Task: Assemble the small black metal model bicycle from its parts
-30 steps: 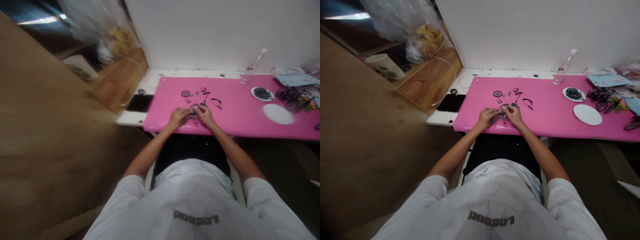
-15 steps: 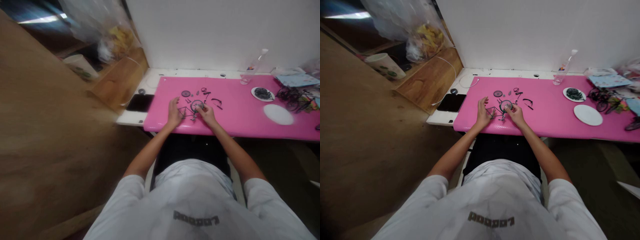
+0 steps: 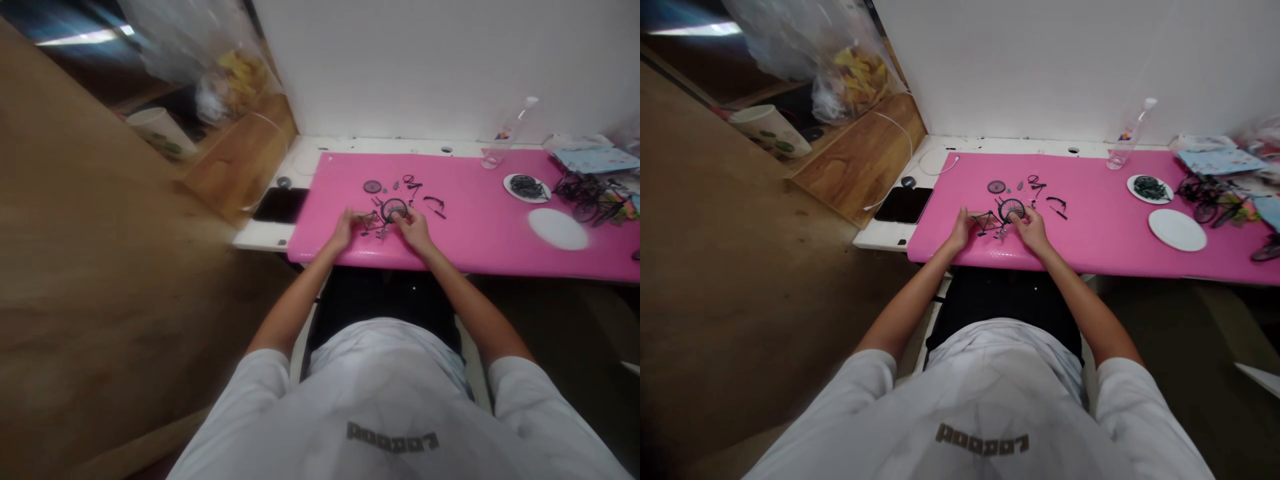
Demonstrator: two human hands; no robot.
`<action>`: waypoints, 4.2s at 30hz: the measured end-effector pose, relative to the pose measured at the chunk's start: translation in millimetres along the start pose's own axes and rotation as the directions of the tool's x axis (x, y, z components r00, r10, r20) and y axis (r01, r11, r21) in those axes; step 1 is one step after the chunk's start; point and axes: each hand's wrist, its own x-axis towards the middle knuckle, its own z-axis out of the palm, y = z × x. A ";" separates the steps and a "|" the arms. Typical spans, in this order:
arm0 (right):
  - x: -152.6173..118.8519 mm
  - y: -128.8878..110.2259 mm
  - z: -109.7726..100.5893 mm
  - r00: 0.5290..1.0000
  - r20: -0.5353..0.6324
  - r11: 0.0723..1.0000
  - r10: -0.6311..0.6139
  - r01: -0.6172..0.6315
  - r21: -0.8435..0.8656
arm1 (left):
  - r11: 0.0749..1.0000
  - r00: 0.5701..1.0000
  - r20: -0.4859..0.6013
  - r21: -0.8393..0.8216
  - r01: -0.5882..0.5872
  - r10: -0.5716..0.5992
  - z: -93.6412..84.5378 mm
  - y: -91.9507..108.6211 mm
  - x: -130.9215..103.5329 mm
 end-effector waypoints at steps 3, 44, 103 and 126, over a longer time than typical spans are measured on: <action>-1.5 -1.5 2.1 1.000 -0.016 1.000 -0.010 0.009 -0.028 | 0.999 0.998 0.055 -0.020 -0.028 0.029 -1.1 6.2 -1.7; -18.5 -25.6 2.4 0.967 0.206 0.898 -0.152 0.222 -0.380 | 0.995 0.973 -0.220 -0.090 0.047 -0.066 -2.1 1.4 5.8; 23.4 15.3 -70.4 0.986 0.122 0.458 -0.113 0.161 -0.874 | 0.983 0.970 -0.217 -0.167 0.077 -0.113 -3.3 -2.4 7.7; 17.7 -3.5 -64.2 0.996 0.076 0.353 -0.043 0.086 -0.932 | 0.981 0.967 -0.219 -0.166 0.096 -0.132 -0.4 2.5 6.8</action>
